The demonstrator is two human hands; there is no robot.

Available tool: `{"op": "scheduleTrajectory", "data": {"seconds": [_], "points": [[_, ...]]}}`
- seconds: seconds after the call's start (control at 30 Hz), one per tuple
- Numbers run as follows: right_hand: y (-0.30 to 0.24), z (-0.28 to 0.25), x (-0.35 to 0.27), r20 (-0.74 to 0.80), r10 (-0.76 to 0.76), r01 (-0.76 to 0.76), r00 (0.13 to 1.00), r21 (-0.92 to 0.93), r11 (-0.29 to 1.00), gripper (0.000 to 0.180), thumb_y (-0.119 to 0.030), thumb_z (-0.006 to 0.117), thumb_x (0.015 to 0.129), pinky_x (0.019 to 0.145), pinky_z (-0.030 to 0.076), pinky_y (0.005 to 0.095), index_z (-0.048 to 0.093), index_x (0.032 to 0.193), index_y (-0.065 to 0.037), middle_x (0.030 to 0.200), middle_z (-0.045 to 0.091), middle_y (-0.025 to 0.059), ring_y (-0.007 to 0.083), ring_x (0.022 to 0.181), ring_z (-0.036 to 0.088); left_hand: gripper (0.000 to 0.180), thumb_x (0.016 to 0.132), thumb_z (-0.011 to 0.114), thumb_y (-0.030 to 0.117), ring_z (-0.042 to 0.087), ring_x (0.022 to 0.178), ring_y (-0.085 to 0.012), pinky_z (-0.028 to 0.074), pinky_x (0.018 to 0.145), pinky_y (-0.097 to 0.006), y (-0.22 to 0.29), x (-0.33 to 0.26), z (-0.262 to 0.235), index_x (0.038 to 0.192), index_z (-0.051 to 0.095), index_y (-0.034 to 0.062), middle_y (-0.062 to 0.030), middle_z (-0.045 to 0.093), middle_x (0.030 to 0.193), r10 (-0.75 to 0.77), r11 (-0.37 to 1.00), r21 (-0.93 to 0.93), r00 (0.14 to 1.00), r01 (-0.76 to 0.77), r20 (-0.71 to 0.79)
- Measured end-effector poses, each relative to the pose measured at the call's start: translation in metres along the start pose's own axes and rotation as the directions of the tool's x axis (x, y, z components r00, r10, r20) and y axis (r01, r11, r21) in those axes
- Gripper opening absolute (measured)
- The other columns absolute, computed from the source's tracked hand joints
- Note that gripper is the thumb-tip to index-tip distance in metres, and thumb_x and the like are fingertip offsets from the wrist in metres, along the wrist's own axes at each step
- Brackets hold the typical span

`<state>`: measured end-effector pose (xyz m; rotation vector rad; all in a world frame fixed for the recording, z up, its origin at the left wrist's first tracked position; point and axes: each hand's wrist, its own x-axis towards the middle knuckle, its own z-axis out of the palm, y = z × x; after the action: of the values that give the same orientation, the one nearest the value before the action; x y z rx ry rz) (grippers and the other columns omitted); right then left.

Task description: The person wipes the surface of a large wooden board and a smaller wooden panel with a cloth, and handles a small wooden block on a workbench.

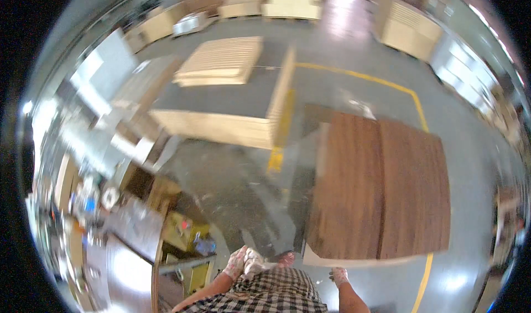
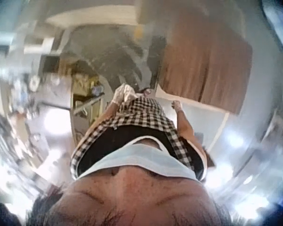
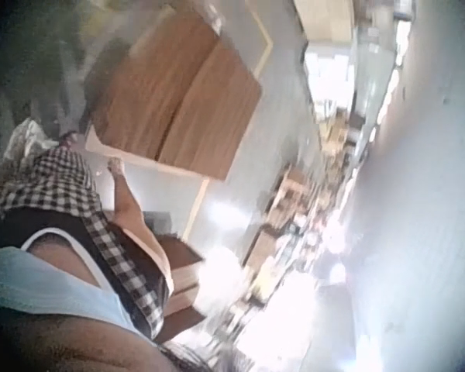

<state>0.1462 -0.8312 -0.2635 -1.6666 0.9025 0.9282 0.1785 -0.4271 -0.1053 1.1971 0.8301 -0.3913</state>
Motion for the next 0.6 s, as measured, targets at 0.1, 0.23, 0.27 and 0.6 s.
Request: {"op": "scheduleTrajectory", "data": {"seconds": [0.1,0.23,0.27,0.6], "points": [[-0.041,0.006,-0.005,-0.009,-0.079,0.079,0.997,-0.020,0.997,0.029,-0.028,0.055,0.086,0.061,0.051,0.0356,0.060,0.103,-0.005,0.088,0.065,0.0096,0.0216,0.074,0.062,0.036,0.096,0.041,0.022,0.058,0.107,-0.0265,0.046,0.093,-0.033,-0.077,0.037,-0.037,0.118,0.055,-0.0034,-0.0179,0.060,0.116,0.538,0.687,0.453,0.816,-0.569,0.210],[-0.111,0.051,-0.014,0.019,-0.365,0.328,0.931,0.402,0.855,0.031,-0.032,0.052,0.089,0.064,0.051,0.0362,0.061,0.107,-0.007,0.095,0.066,0.0062,0.0190,0.083,0.062,0.044,0.093,0.049,0.024,0.056,0.107,-0.0271,0.043,0.096,-0.035,-0.036,-0.034,-0.032,0.128,0.046,-0.0028,-0.0150,0.057,0.120,0.693,0.601,0.473,0.715,-0.644,0.093],[-0.151,0.086,-0.070,0.075,-0.582,0.570,0.809,0.136,0.810,0.035,-0.033,0.051,0.091,0.069,0.051,0.0349,0.060,0.113,-0.007,0.097,0.065,0.0054,0.0186,0.084,0.062,0.040,0.097,0.045,0.024,0.059,0.102,-0.0237,0.046,0.092,-0.033,-0.034,-0.057,-0.041,0.127,0.047,-0.0029,-0.0128,0.058,0.117,0.761,0.571,0.443,0.648,-0.691,0.029],[-0.136,0.370,-0.376,0.601,-0.581,0.834,-0.549,0.346,-0.430,0.072,-0.052,0.061,0.081,0.106,0.029,0.0490,0.044,0.132,-0.003,0.134,0.042,0.0218,0.0389,0.128,0.037,0.042,0.100,0.036,0.032,0.047,0.117,-0.0172,0.037,0.103,-0.033,-0.051,-0.229,-0.152,0.131,0.042,0.0040,-0.0091,0.048,0.128,0.787,0.462,-0.018,0.418,-0.887,-0.454]]}}
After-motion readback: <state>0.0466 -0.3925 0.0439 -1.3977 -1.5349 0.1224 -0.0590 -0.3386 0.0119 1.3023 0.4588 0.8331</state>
